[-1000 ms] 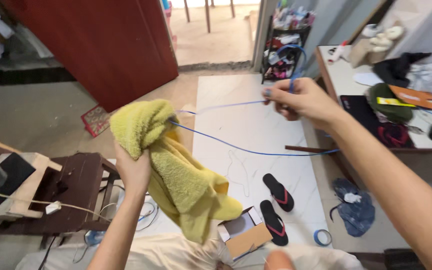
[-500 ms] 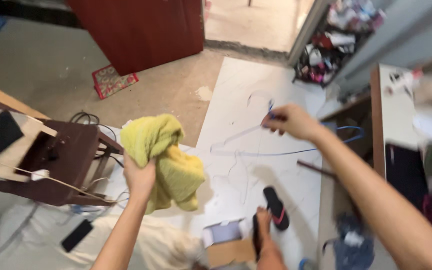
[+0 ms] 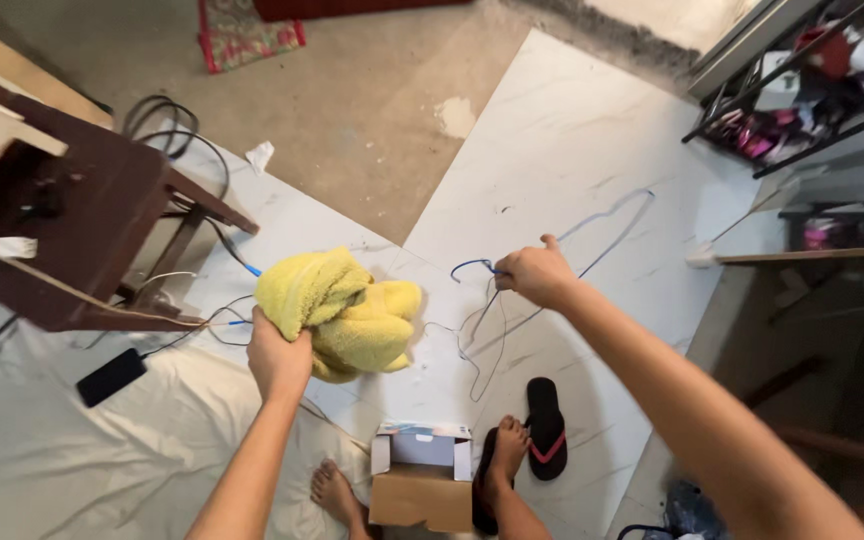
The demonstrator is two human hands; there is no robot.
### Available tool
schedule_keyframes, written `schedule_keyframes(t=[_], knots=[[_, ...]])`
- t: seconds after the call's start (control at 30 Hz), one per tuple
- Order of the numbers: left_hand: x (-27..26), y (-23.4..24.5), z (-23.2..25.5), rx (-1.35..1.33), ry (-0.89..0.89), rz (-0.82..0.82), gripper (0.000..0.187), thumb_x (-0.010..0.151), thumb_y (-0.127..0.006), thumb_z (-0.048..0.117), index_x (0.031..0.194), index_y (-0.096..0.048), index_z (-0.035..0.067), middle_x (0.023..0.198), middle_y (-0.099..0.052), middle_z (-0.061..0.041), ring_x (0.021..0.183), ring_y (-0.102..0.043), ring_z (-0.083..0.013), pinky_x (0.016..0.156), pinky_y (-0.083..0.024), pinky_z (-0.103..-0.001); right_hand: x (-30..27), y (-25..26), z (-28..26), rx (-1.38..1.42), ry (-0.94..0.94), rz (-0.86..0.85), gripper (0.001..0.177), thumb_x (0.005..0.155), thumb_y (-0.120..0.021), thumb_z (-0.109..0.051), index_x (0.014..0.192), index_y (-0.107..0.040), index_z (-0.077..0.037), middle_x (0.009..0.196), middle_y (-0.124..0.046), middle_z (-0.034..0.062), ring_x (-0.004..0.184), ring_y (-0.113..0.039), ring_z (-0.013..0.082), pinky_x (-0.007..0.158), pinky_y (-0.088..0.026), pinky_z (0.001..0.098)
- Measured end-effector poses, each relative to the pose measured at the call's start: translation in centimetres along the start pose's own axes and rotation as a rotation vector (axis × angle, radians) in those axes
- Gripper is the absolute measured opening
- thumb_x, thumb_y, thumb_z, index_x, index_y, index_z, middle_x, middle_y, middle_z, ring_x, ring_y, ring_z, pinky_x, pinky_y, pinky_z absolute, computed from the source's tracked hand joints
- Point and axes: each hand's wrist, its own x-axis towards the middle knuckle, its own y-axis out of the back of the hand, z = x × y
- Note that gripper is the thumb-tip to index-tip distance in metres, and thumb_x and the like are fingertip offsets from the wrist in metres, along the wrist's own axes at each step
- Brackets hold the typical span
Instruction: The person installs a red wall-mounted fan by adjusting its position and plugging it into a wall socket, then turns it on. Afterwards, they remove a yellow towel from a hanger, fold it, and place it on a desk.
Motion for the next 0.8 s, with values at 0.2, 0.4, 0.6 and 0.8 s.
schedule_keyframes(t=[0.2, 0.4, 0.6, 0.8], knots=[[3.6, -5.3, -4.4, -0.072, -0.028, 0.284, 0.057, 0.084, -0.072, 0.008, 0.134, -0.047, -0.002, 0.121, -0.064, -0.031, 0.115, -0.059, -0.0508, 0.096, -0.046, -0.055, 7.3, -12.4, 2.5, -0.156, -0.036, 0.014, 0.021, 0.101, -0.051, -0.024, 0.105, -0.070, -0.018, 0.108, -0.074, -0.0007, 0.120, -0.059, 0.0263, 0.128, -0.002, 0.0589], [5.6, -6.1, -8.5, -0.133, -0.380, 0.360, 0.064, 0.089, -0.065, -0.004, 0.148, -0.041, -0.004, 0.136, -0.059, -0.032, 0.128, -0.056, -0.0499, 0.108, -0.043, -0.051, 10.6, -24.3, 5.1, -0.237, -0.102, -0.217, 0.029, 0.103, -0.043, -0.019, 0.115, -0.070, -0.022, 0.115, -0.072, -0.0027, 0.131, -0.052, 0.0229, 0.130, 0.001, 0.0546], [7.3, -12.2, -13.0, -0.077, -0.308, 0.254, 0.056, 0.083, -0.068, -0.002, 0.135, -0.046, -0.004, 0.124, -0.060, -0.030, 0.119, -0.057, -0.0509, 0.101, -0.044, -0.051, 13.8, -35.6, 5.8, -0.248, -0.074, -0.268, 0.033, 0.100, -0.041, -0.017, 0.122, -0.066, -0.019, 0.124, -0.066, 0.0007, 0.132, -0.050, 0.0235, 0.127, -0.004, 0.0540], [10.3, -18.1, -17.1, 0.017, -0.398, 0.116, 0.050, 0.084, -0.065, -0.003, 0.131, -0.049, -0.002, 0.125, -0.057, -0.026, 0.120, -0.055, -0.0503, 0.097, -0.045, -0.052, 17.3, -44.7, 5.9, -0.320, -0.051, -0.325, 0.033, 0.106, -0.038, -0.019, 0.127, -0.063, -0.014, 0.128, -0.065, 0.0039, 0.134, -0.051, 0.0227, 0.131, -0.007, 0.0523]])
